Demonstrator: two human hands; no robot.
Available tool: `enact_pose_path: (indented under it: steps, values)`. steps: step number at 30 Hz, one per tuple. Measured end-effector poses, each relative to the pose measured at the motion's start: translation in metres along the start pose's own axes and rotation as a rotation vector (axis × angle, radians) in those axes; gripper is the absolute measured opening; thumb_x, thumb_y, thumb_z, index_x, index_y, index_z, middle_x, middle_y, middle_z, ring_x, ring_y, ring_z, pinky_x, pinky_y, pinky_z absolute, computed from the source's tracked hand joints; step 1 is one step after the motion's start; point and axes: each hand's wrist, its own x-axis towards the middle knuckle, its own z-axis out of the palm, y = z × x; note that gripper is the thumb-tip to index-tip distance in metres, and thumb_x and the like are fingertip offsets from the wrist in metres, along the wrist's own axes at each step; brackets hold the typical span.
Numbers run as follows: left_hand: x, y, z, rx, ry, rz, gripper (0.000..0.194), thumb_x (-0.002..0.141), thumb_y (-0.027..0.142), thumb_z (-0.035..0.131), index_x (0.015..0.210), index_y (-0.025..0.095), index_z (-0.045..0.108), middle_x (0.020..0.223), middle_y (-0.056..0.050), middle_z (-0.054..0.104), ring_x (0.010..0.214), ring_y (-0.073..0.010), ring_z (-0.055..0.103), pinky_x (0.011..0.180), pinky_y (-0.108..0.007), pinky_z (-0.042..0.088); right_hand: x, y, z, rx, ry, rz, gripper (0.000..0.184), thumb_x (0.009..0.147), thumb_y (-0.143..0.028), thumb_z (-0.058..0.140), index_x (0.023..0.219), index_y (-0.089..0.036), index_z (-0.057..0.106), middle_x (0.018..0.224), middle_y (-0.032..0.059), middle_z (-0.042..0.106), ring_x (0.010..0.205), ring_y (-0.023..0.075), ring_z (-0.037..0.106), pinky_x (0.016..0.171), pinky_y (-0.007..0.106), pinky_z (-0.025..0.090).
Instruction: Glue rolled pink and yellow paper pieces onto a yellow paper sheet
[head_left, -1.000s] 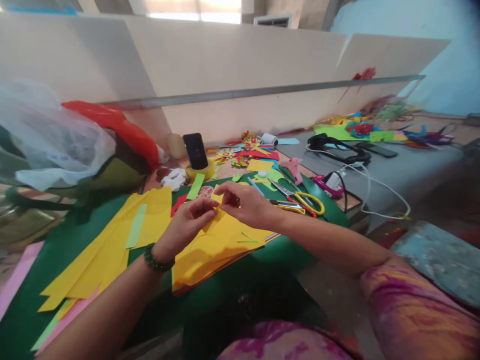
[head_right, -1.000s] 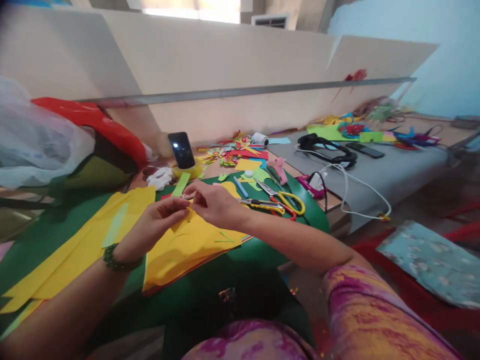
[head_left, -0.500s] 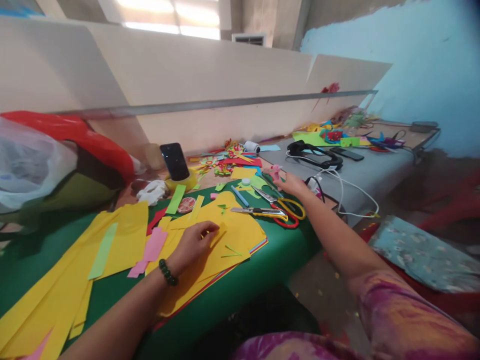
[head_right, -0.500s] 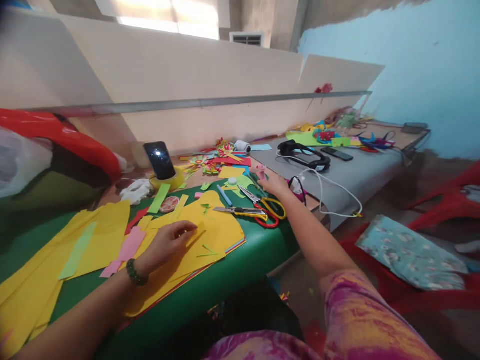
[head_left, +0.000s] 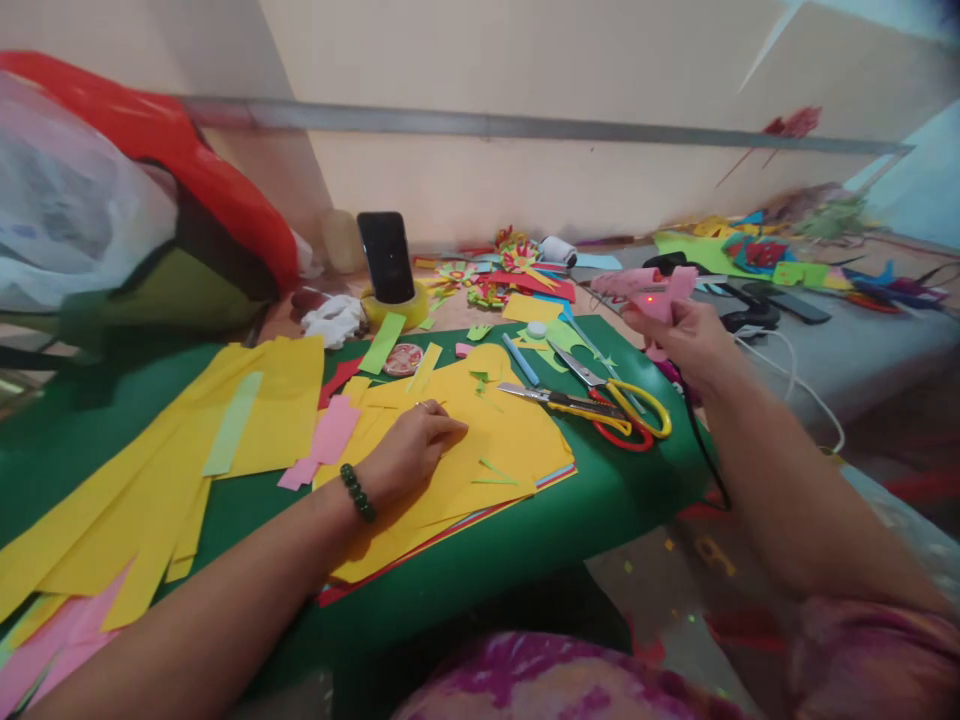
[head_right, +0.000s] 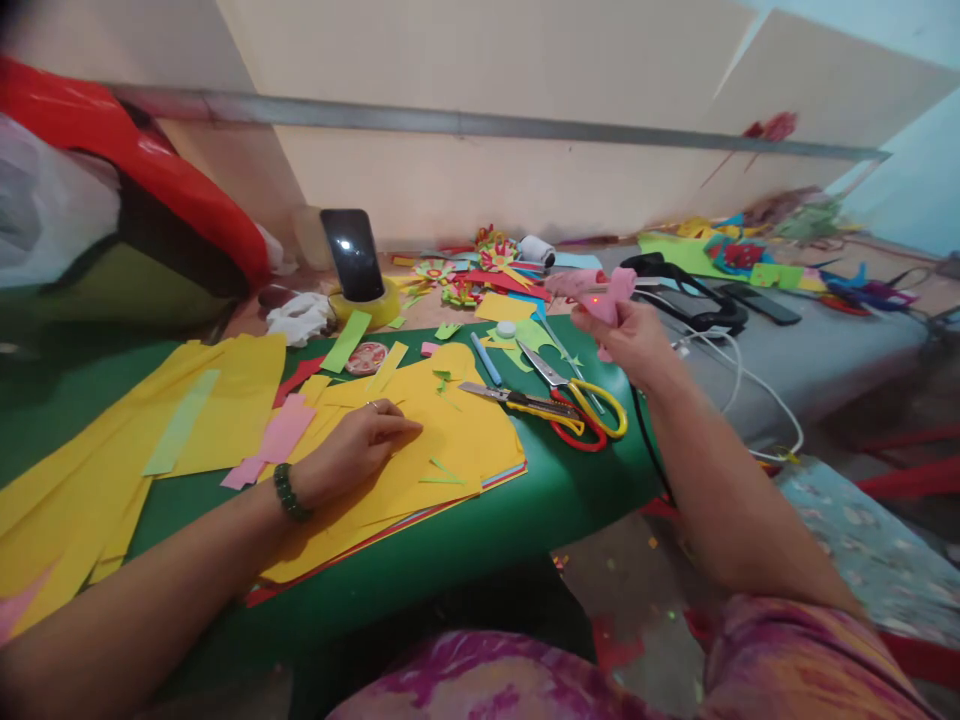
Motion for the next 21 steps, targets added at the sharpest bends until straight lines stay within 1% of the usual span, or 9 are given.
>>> enact_pose_path:
  steps: [2,3,4,6,8,11,15,18,21]
  values:
    - [0.000,-0.002,-0.001,0.009,-0.011,0.025,0.028,0.088,0.022,0.048,0.086,0.019,0.076,0.085,-0.006,0.062,0.078,-0.0176,0.058,0.073,-0.029,0.048,-0.029,-0.017,0.000,0.016,-0.181,-0.097,0.035,0.069,-0.050,0.073,0.083,-0.018,0.068,0.067,0.0020,0.063,0.056,0.0146,0.054,0.050,0.027,0.046]
    - [0.000,-0.002,-0.001,0.011,-0.020,0.033,0.028,0.088,0.023,0.048,0.086,0.019,0.076,0.085,-0.006,0.060,0.078,-0.0171,0.057,0.073,-0.029,0.047,-0.043,-0.024,0.003,0.033,-0.304,-0.148,0.039,0.070,-0.053,0.072,0.087,-0.019,0.068,0.077,0.0039,0.068,0.066,0.0187,0.061,0.059,0.031,0.051]
    - [0.001,-0.002,-0.001,0.013,-0.030,0.039,0.028,0.089,0.023,0.048,0.088,0.019,0.076,0.085,-0.006,0.060,0.077,-0.0167,0.056,0.073,-0.029,0.047,-0.055,-0.030,0.008,0.050,-0.422,-0.186,0.042,0.071,-0.056,0.069,0.092,-0.019,0.069,0.086,0.0050,0.070,0.076,0.0225,0.064,0.067,0.034,0.053]
    - [0.001,-0.002,-0.002,0.026,-0.051,0.047,0.028,0.090,0.024,0.048,0.093,0.019,0.075,0.087,-0.006,0.058,0.077,-0.0165,0.055,0.074,-0.029,0.047,-0.070,-0.039,0.021,0.023,-0.589,-0.227,0.043,0.077,-0.056,0.064,0.100,-0.020,0.070,0.097,0.0051,0.072,0.089,0.0258,0.066,0.077,0.036,0.053]
    - [0.000,-0.002,-0.002,0.051,-0.067,0.050,0.030,0.091,0.024,0.046,0.096,0.020,0.075,0.088,-0.006,0.057,0.078,-0.0167,0.054,0.074,-0.030,0.046,-0.077,-0.043,0.033,-0.035,-0.698,-0.247,0.041,0.082,-0.054,0.059,0.104,-0.021,0.070,0.098,0.0045,0.073,0.090,0.0258,0.066,0.077,0.035,0.053]
    - [-0.001,-0.002,-0.001,0.077,-0.072,0.042,0.031,0.091,0.020,0.044,0.098,0.021,0.075,0.088,-0.006,0.056,0.077,-0.0167,0.053,0.071,-0.030,0.044,-0.078,-0.043,0.047,-0.144,-0.771,-0.254,0.038,0.084,-0.053,0.056,0.098,-0.020,0.070,0.089,0.0050,0.072,0.083,0.0243,0.065,0.073,0.032,0.051]
    - [-0.002,-0.003,0.001,0.064,-0.066,0.026,0.031,0.091,0.019,0.044,0.097,0.021,0.075,0.088,-0.006,0.056,0.077,-0.0164,0.052,0.071,-0.029,0.044,-0.078,-0.037,0.054,-0.292,-0.800,-0.224,0.040,0.085,-0.055,0.053,0.086,-0.018,0.068,0.078,0.0057,0.067,0.073,0.0213,0.060,0.067,0.032,0.046]
    - [-0.001,-0.002,0.001,0.057,-0.064,0.017,0.031,0.090,0.020,0.045,0.097,0.021,0.075,0.089,-0.006,0.055,0.077,-0.0161,0.052,0.072,-0.030,0.045,-0.078,-0.032,0.057,-0.314,-0.813,-0.218,0.040,0.085,-0.056,0.053,0.083,-0.018,0.067,0.078,0.0052,0.066,0.072,0.0202,0.058,0.067,0.032,0.045]
    - [-0.001,-0.001,0.001,0.059,-0.070,0.015,0.032,0.090,0.017,0.044,0.097,0.020,0.075,0.088,-0.006,0.055,0.077,-0.0163,0.053,0.072,-0.030,0.046,-0.078,-0.032,0.061,-0.286,-0.816,-0.224,0.037,0.085,-0.053,0.054,0.086,-0.018,0.068,0.079,0.0044,0.066,0.073,0.0200,0.058,0.068,0.031,0.044]
